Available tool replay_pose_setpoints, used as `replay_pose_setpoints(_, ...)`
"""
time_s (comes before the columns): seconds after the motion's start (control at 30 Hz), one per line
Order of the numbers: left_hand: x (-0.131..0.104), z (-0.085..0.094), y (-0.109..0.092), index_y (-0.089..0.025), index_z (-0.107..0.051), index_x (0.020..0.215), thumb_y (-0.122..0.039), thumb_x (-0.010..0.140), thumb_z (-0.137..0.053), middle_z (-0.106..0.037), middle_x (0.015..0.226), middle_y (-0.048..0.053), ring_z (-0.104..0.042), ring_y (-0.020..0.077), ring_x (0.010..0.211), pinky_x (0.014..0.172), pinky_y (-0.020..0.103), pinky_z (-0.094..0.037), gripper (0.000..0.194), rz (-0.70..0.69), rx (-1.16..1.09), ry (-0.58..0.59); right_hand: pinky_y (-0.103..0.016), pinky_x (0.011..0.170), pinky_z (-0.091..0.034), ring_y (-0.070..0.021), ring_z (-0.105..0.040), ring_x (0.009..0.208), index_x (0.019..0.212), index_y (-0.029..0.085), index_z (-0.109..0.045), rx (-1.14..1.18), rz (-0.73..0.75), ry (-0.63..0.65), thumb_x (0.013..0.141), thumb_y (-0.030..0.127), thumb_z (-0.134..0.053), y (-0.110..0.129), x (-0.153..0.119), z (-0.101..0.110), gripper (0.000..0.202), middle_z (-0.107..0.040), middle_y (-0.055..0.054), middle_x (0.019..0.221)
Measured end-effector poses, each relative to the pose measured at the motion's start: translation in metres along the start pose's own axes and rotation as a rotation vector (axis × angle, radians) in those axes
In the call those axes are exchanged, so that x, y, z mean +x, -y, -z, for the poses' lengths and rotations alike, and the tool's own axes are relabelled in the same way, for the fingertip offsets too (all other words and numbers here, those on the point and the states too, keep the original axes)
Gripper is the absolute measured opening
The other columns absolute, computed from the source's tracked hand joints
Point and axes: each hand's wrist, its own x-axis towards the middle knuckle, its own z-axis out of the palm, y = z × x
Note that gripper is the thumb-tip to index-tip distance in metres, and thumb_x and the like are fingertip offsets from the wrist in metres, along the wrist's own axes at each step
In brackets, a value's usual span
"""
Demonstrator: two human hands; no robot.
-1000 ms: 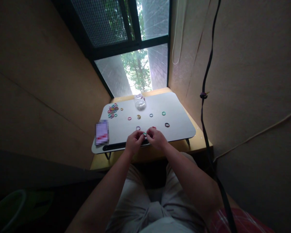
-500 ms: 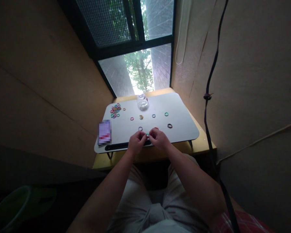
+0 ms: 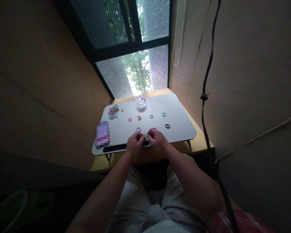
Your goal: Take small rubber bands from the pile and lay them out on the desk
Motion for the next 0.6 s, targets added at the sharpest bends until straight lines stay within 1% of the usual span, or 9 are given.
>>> replay_pose_setpoints(0.1,0.0002,-0.0012,-0.0001,-0.02,-0.061,0.082,-0.036,0.086,-0.055,-0.066,0.069,-0.001,-0.059,0.0118,0.062,0.061,0.023,-0.043,0.018,0.014,-0.07,0.009,-0.025,0.053,-0.038,-0.0129,-0.048,0.056,0.075,0.021,-0.048,0.006,-0.006,0.0,0.083,0.028,-0.054,0.0015,0.0002,0.0001,0.012,-0.052,0.003,0.06)
replay_pose_setpoints(0.27,0.0006,-0.0037,0.0014,-0.02,-0.061,0.091,-0.034,0.09,-0.047,-0.07,0.076,0.001,-0.065,0.0132,0.068,0.064,0.024,-0.048,0.02,0.067,-0.222,0.027,-0.025,0.053,-0.037,-0.013,-0.048,0.056,0.076,0.022,-0.049,0.001,-0.002,-0.006,0.083,0.028,-0.053,0.0038,-0.001,0.0007,0.011,-0.052,0.003,0.061)
replay_pose_setpoints(0.47,-0.0009,-0.0028,0.0005,-0.02,-0.064,0.091,-0.038,0.09,-0.049,-0.07,0.076,0.001,-0.065,0.0134,0.069,0.065,0.024,-0.048,0.024,0.028,-0.194,0.032,-0.025,0.056,-0.038,-0.0125,-0.047,0.058,0.074,0.021,-0.051,-0.048,0.028,-0.015,0.082,0.026,-0.054,0.0054,-0.0022,0.0006,0.01,-0.053,0.003,0.065)
replay_pose_setpoints(0.6,-0.0009,-0.003,0.0004,-0.021,-0.066,0.09,-0.04,0.09,-0.05,-0.07,0.076,0.001,-0.064,0.0131,0.068,0.065,0.023,-0.048,0.025,0.03,-0.183,0.022,-0.025,0.057,-0.038,-0.0125,-0.047,0.059,0.073,0.02,-0.051,-0.051,0.038,-0.002,0.081,0.025,-0.054,0.0073,-0.0024,0.0001,0.01,-0.053,0.003,0.065)
